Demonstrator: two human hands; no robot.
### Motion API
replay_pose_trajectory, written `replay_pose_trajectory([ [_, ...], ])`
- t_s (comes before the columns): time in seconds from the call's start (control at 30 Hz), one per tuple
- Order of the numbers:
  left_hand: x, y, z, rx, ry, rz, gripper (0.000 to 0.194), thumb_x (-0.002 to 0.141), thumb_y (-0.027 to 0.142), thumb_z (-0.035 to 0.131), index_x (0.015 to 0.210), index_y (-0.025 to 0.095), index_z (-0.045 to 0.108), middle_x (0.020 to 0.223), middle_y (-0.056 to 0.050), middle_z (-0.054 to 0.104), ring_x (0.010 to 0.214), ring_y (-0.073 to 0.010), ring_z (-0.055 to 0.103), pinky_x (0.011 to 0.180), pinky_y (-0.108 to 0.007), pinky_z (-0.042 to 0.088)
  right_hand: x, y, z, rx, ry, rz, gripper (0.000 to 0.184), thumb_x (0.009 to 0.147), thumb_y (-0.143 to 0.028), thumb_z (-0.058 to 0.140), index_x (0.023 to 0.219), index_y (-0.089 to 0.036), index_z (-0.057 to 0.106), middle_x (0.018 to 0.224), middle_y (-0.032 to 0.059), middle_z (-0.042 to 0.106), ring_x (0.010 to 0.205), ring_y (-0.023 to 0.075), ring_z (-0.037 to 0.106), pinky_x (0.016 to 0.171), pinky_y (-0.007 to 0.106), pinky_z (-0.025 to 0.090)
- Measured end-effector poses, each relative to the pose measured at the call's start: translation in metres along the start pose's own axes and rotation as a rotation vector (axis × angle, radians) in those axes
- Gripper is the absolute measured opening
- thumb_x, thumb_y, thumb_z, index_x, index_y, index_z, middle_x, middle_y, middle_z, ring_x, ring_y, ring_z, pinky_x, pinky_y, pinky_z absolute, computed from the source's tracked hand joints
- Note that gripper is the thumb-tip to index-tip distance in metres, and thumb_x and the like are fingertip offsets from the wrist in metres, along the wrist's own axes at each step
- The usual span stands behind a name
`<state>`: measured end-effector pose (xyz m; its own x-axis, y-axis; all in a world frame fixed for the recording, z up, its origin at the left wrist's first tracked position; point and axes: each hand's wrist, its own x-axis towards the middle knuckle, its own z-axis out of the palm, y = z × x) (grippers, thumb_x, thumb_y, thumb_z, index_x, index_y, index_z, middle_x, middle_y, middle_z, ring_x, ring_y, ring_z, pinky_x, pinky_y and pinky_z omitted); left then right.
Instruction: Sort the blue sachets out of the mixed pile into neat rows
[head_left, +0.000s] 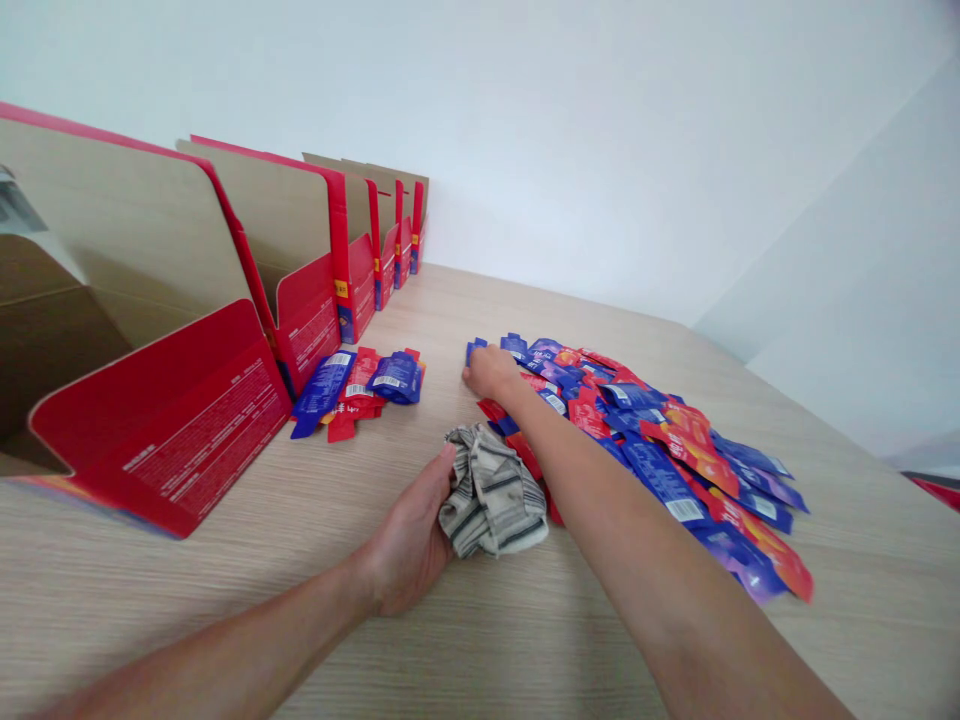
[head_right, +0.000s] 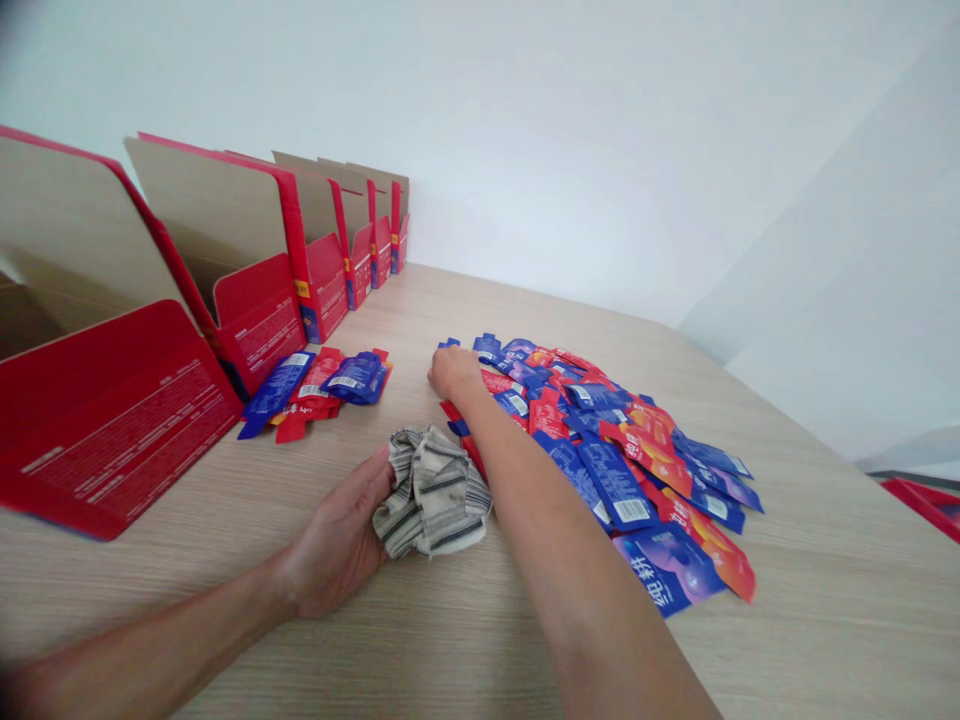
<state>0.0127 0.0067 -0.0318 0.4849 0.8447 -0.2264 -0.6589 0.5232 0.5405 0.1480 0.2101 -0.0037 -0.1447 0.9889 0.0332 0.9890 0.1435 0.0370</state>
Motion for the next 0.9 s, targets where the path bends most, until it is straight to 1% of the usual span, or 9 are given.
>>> replay_pose_trajectory([
  [0.1,-0.001,0.002,0.003,-0.014,-0.006,-0.011,0.047,0.109,0.042,0.044,0.146,0.018,0.062,0.133,-0.012,0.074,0.126,-0.0281,0.068,0.117,-0.044,0.046,-0.017,-0.007,-0.011,-0.027,0.028,-0.025,0.031,0.102,-0.019,0.052,0.119,-0.008,0.075,0.124,0.0269,0.073,0.119,0.0321,0.071,0.099,0.036,0.053],
  [0.2,-0.002,0.003,0.004,-0.046,-0.058,-0.014,0.048,0.109,0.043,0.044,0.144,0.015,0.063,0.132,-0.013,0.074,0.123,-0.0284,0.070,0.115,-0.044,0.048,-0.042,-0.006,-0.029,-0.045,0.094,0.006,0.037,0.106,-0.018,0.040,0.122,-0.005,0.072,0.121,0.0286,0.073,0.116,0.0329,0.073,0.096,0.037,0.054],
  [0.33,-0.002,0.004,0.004,-0.059,-0.074,-0.005,0.051,0.108,0.045,0.045,0.141,0.012,0.064,0.131,-0.015,0.074,0.119,-0.0285,0.072,0.112,-0.043,0.051,-0.105,-0.001,-0.046,-0.052,0.157,0.030,0.037,0.107,-0.018,0.037,0.124,-0.006,0.068,0.108,0.0244,0.077,0.104,0.0329,0.076,0.088,0.037,0.056],
  [0.43,-0.003,0.005,0.006,-0.055,-0.031,0.001,0.052,0.109,0.046,0.041,0.137,0.010,0.067,0.126,-0.015,0.076,0.116,-0.0284,0.073,0.109,-0.043,0.053,-0.171,-0.002,-0.035,-0.043,0.199,-0.040,0.037,0.106,-0.015,0.039,0.133,-0.008,0.064,0.108,0.0195,0.078,0.095,0.0292,0.078,0.084,0.035,0.059],
  [0.57,-0.008,0.006,0.013,-0.034,0.004,0.030,0.048,0.110,0.042,0.039,0.128,0.011,0.071,0.113,-0.013,0.080,0.107,-0.0265,0.075,0.102,-0.040,0.056,-0.236,-0.010,-0.004,0.025,0.331,-0.351,0.038,0.099,-0.011,0.051,0.133,-0.009,0.067,0.137,0.0232,0.069,0.127,0.0324,0.067,0.107,0.044,0.056],
  [0.63,-0.010,0.007,0.016,-0.010,0.012,0.029,0.048,0.110,0.040,0.037,0.125,0.011,0.072,0.107,-0.012,0.080,0.101,-0.0255,0.075,0.097,-0.038,0.058,-0.246,-0.013,0.003,0.126,0.392,-0.404,0.033,0.099,-0.018,0.056,0.127,-0.012,0.071,0.145,0.0230,0.065,0.137,0.0339,0.061,0.114,0.049,0.052],
  [0.7,-0.012,0.007,0.018,0.006,0.033,0.036,0.046,0.110,0.037,0.036,0.126,0.012,0.071,0.103,-0.012,0.080,0.096,-0.0244,0.076,0.093,-0.037,0.059,-0.244,-0.015,0.002,0.233,0.400,-0.350,0.032,0.101,-0.027,0.059,0.127,-0.014,0.070,0.148,0.0229,0.062,0.139,0.0343,0.059,0.114,0.051,0.053],
  [0.83,-0.013,0.005,0.017,-0.010,0.059,0.043,0.044,0.110,0.034,0.035,0.128,0.012,0.069,0.101,-0.012,0.080,0.091,-0.0232,0.076,0.089,-0.036,0.059,-0.229,-0.021,-0.002,0.238,0.294,-0.269,0.047,0.100,-0.030,0.066,0.140,-0.007,0.061,0.142,0.0268,0.065,0.135,0.0347,0.063,0.109,0.050,0.056],
  [0.9,-0.013,0.005,0.016,-0.020,0.048,0.032,0.047,0.110,0.038,0.035,0.128,0.011,0.069,0.103,-0.012,0.080,0.091,-0.0236,0.076,0.090,-0.036,0.059,-0.230,-0.026,-0.001,0.177,0.253,-0.278,0.044,0.100,-0.025,0.064,0.139,-0.005,0.062,0.139,0.0270,0.067,0.134,0.0340,0.064,0.108,0.046,0.056],
])
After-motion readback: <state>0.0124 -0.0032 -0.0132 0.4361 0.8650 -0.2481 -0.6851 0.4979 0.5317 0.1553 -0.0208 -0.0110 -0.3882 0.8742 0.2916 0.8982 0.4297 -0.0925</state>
